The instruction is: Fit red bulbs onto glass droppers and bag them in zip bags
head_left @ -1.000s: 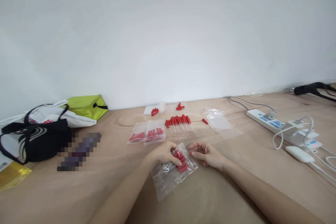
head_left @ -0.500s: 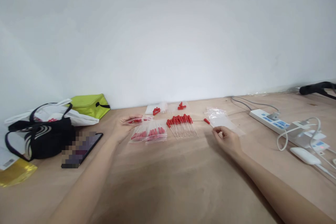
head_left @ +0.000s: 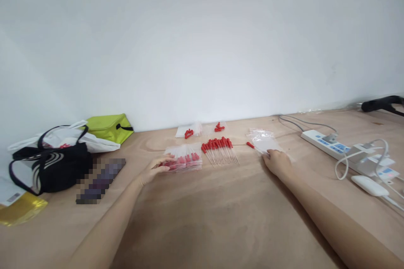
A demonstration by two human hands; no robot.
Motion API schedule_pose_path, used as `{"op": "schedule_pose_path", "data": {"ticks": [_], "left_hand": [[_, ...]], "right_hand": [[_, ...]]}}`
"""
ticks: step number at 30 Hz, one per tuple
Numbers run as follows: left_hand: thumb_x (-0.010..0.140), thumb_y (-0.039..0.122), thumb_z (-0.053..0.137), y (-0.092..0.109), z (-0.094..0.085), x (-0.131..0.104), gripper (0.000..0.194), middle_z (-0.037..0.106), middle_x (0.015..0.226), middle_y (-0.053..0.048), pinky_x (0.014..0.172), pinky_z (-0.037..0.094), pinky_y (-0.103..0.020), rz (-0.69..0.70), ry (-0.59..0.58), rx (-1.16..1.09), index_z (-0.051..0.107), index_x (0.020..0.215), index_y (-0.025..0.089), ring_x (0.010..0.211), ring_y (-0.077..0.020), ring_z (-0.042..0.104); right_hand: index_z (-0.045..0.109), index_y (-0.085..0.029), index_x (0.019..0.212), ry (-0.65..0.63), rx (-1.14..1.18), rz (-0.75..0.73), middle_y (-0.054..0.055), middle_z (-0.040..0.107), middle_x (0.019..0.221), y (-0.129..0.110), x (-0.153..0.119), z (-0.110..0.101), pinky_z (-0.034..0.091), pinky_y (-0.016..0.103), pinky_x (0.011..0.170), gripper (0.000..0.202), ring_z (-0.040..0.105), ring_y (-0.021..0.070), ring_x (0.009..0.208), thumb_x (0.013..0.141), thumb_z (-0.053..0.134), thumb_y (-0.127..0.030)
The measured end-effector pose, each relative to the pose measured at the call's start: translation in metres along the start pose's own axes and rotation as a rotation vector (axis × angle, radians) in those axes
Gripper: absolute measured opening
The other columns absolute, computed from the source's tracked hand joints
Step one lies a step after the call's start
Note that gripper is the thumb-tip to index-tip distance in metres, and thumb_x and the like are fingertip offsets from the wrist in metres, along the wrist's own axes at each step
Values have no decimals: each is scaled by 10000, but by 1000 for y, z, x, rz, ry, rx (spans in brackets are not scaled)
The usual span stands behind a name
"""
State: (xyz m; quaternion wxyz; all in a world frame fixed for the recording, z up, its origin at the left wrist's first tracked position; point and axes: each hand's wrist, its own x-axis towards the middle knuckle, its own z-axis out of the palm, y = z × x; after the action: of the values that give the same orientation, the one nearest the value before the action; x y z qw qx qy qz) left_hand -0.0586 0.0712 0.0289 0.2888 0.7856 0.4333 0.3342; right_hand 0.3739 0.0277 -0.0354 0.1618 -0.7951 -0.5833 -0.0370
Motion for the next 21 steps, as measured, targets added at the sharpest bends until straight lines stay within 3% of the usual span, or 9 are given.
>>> {"op": "schedule_pose_path", "data": {"ticks": [3, 5, 8, 11, 18, 21], "left_hand": [[737, 372, 529, 12, 16, -14, 275, 610, 1026, -105, 965, 323, -470, 105, 222, 180, 646, 877, 167, 1123, -291, 457], [767, 310, 510, 22, 36, -25, 214, 598, 1006, -99, 946, 359, -456, 168, 283, 273, 628, 868, 163, 1110, -272, 466], [791, 214, 486, 34, 67, -39, 165, 596, 993, -78, 921, 400, -422, 302, 203, 359, 613, 893, 187, 1092, -239, 483], [799, 159, 458, 42, 86, -47, 190, 591, 1001, -73, 905, 421, -400, 434, 96, 400, 620, 887, 205, 1109, -231, 468], [817, 137, 421, 45, 87, -47, 215, 583, 965, -74, 865, 450, -382, 455, 94, 419, 621, 857, 204, 1077, -222, 478], [815, 132, 426, 45, 87, -46, 209, 582, 954, -68, 857, 451, -381, 461, 95, 423, 620, 845, 206, 1051, -216, 491]], "right_hand": [[639, -132, 713, 20, 30, -7, 145, 631, 794, 4, 2, 3, 388, 296, 681, 210, 574, 232, 783, 750, 454, -223], [643, -129, 710, 31, 50, 1, 140, 629, 804, 5, 3, 3, 396, 282, 688, 201, 576, 217, 775, 744, 461, -208], [646, -133, 679, 52, 79, 34, 131, 623, 789, 7, 3, 3, 407, 280, 681, 216, 577, 209, 749, 743, 476, -250], [633, -152, 605, 68, 123, 69, 118, 617, 742, 11, 2, 1, 411, 289, 656, 259, 576, 213, 723, 728, 498, -336], [552, -192, 505, -14, 316, 139, 81, 613, 602, 14, -3, -8, 362, 274, 536, 362, 567, 202, 596, 727, 464, -464], [550, -185, 553, 77, 335, 185, 111, 620, 683, 8, -5, -19, 366, 280, 569, 354, 572, 217, 659, 741, 437, -462]]}}
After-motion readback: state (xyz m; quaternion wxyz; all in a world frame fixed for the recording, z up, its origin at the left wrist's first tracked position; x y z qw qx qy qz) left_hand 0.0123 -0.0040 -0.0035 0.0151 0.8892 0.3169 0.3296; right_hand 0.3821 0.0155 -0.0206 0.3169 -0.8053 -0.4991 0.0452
